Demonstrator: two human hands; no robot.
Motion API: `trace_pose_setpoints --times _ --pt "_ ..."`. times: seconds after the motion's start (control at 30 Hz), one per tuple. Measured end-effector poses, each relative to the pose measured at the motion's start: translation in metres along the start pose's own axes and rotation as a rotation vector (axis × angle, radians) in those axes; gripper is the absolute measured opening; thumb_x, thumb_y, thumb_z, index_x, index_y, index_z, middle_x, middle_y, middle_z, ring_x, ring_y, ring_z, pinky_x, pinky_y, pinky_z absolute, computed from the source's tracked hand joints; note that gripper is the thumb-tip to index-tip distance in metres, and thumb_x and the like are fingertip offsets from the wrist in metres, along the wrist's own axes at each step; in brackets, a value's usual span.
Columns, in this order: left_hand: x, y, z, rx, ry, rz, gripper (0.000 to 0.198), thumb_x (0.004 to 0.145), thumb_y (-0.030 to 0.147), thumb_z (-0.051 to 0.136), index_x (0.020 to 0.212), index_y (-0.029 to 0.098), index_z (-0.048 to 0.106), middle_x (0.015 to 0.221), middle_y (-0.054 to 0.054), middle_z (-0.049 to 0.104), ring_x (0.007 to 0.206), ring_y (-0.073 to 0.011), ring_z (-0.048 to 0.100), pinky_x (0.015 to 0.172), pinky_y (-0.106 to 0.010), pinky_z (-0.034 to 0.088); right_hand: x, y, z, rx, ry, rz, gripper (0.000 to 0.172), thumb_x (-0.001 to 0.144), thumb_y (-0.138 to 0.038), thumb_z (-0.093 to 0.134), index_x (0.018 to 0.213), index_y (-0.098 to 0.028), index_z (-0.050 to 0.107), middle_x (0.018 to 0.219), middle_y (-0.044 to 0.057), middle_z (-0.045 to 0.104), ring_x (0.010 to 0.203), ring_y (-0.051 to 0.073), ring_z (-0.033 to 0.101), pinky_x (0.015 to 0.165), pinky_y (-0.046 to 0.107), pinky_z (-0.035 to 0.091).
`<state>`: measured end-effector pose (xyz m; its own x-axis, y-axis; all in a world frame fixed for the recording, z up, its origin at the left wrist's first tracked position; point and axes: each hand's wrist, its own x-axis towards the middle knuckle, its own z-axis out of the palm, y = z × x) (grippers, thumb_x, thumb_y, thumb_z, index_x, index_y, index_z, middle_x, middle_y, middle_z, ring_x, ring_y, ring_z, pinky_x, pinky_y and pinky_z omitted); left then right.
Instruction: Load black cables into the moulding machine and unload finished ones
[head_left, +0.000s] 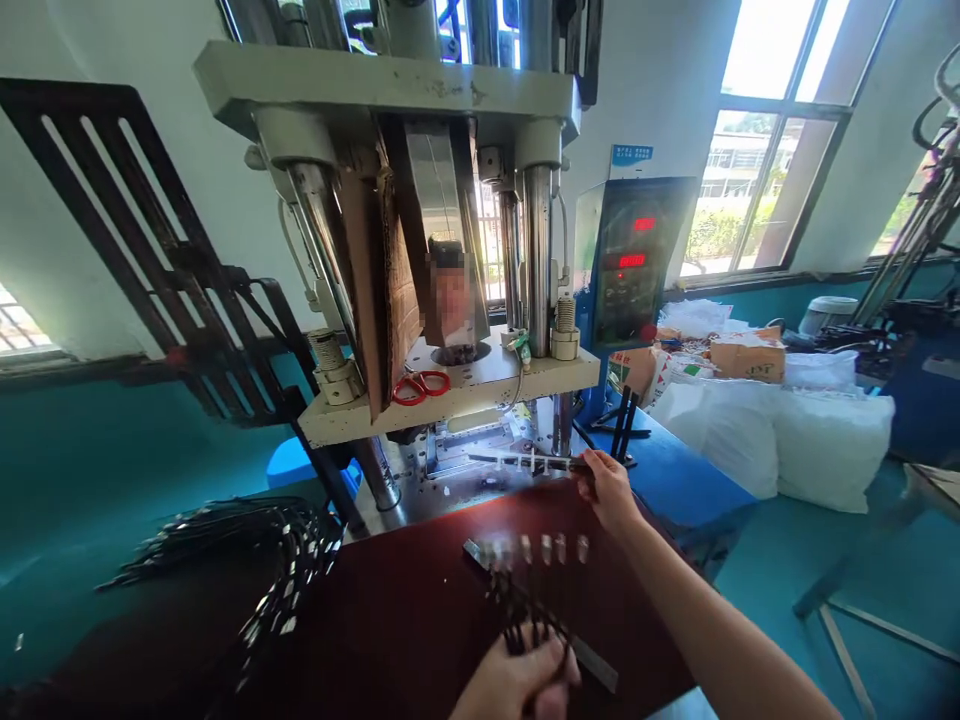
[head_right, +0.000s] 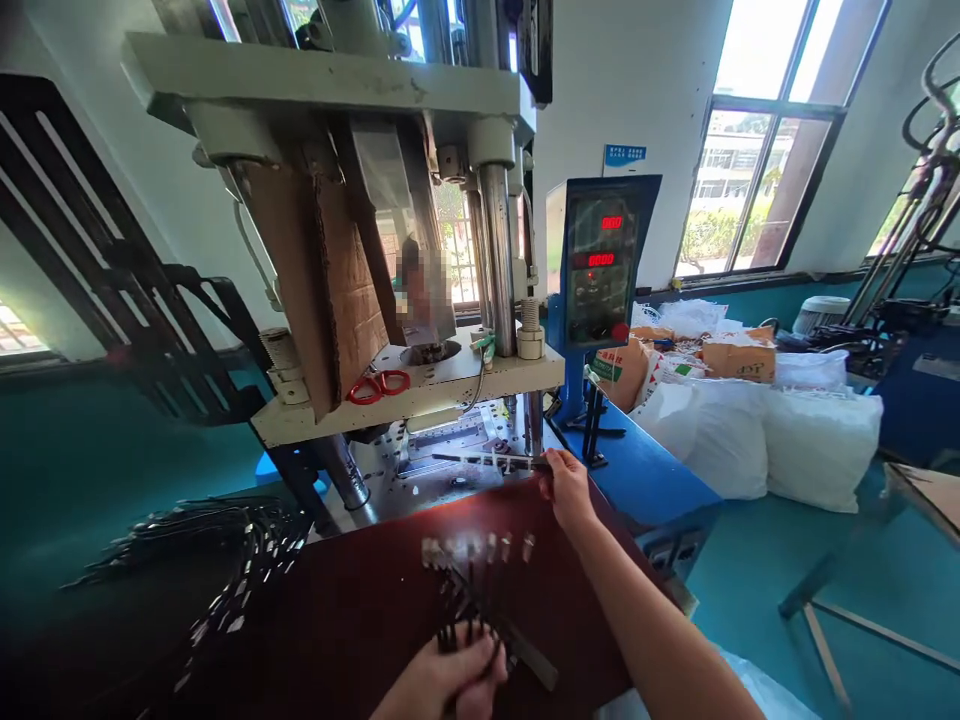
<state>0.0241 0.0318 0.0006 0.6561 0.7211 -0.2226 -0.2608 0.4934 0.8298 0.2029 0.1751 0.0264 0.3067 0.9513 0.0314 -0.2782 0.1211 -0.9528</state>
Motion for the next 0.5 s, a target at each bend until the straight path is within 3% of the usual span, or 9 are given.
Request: trace_pose_setpoints --times 0.1,0.27,0.37,0.43,0.5 --pt "-0.005 0.01 0.003 -0.219 0.072 -0.061 0.047 0.055 0.055 0.073 0.07 0.015 0.053 0.041 0.007 0.034 0.03 -0.0032 0.018 0.032 -0.02 0.01 -0.004 -0.008 -0.029 -0.081 0.002 -0.011 0.038 0.06 -0.05 0.064 0.072 -0.016 0.051 0.048 0.0 0.056 0.035 0.009 0.042 0.034 0.02 0.027" --pt "-0.003 0.021 0.005 -0.223 0.055 -0.021 0.048 0.056 0.053 0.073 0.072 0.014 0.051 0.041 0.007 0.035 0.029 -0.0033 0.02 0.03 -0.018 0.011 -0.023 -0.005 -0.076 -0.19 0.029 0.066 0.041 0.058 -0.049 0.069 0.075 -0.014 0.057 0.048 0.003 0.056 0.038 0.011 0.044 0.036 0.021 0.028" --pt "-0.006 0.031 0.011 -0.218 0.09 0.026 0.045 0.06 0.051 0.072 0.073 0.013 0.051 0.042 0.007 0.036 0.03 -0.0029 0.021 0.031 -0.017 0.011 -0.026 -0.004 -0.106 -0.28 -0.131 0.17 0.039 0.059 -0.046 0.07 0.085 -0.018 0.06 0.066 0.006 0.062 0.051 0.017 0.052 0.048 0.029 0.041" --pt "-0.014 0.052 0.016 -0.213 0.109 0.099 0.039 0.065 0.046 0.069 0.074 0.012 0.052 0.044 0.006 0.036 0.032 -0.0026 0.022 0.032 -0.017 0.012 -0.023 -0.005 -0.125 -0.554 -0.276 0.083 0.032 0.055 -0.043 0.071 0.079 -0.021 0.064 0.071 0.008 0.063 0.063 0.023 0.056 0.059 0.037 0.044" --pt "-0.03 0.086 0.022 -0.205 0.093 0.208 0.034 0.07 0.042 0.067 0.075 0.011 0.052 0.045 0.006 0.035 0.033 -0.0024 0.022 0.032 -0.016 0.013 -0.02 -0.005 -0.139 -0.912 -0.337 -0.171 0.021 0.052 -0.04 0.07 0.068 -0.026 0.067 0.077 0.011 0.063 0.076 0.028 0.056 0.074 0.043 0.042"
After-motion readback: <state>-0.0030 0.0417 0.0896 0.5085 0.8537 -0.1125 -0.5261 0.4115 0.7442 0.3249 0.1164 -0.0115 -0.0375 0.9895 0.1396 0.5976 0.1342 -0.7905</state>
